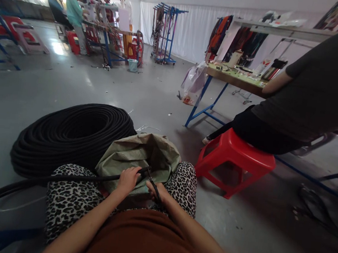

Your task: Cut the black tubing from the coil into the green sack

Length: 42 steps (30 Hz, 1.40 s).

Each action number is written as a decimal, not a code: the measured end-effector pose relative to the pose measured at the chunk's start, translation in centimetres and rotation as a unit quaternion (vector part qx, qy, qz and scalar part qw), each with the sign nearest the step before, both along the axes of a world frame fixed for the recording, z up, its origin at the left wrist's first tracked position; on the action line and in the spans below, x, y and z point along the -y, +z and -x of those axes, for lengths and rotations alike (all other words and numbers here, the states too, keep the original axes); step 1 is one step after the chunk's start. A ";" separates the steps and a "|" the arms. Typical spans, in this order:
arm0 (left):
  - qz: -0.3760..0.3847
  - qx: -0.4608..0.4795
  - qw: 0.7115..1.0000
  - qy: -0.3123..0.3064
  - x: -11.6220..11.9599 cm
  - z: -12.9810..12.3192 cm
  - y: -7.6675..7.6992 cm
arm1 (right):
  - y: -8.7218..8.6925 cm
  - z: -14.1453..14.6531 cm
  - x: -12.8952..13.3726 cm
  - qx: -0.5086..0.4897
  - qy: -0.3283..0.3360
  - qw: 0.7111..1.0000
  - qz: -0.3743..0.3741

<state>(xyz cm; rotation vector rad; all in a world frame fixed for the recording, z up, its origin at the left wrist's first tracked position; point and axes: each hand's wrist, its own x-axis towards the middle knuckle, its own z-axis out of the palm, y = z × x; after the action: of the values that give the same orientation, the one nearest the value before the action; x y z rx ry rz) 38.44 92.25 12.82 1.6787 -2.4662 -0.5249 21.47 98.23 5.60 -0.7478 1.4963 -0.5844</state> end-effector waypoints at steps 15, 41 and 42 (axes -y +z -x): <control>-0.010 -0.004 1.000 -0.027 0.1 -0.3 -0.1 | -0.2 0.0 0.1 0.009 0.005 1.000 -0.013; 0.026 0.100 0.994 -0.021 -0.1 -1.0 0.1 | 1.0 0.3 0.5 -0.223 0.046 0.970 0.085; 0.026 0.101 0.994 -0.021 -0.1 -1.0 0.1 | 1.0 0.3 0.5 -0.220 0.046 0.971 0.085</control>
<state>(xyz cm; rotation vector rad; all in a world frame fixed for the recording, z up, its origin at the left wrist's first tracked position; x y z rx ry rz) 39.42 92.34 12.93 1.7422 -2.6341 -0.3034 21.19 97.76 6.57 -1.1295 1.8195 -0.5003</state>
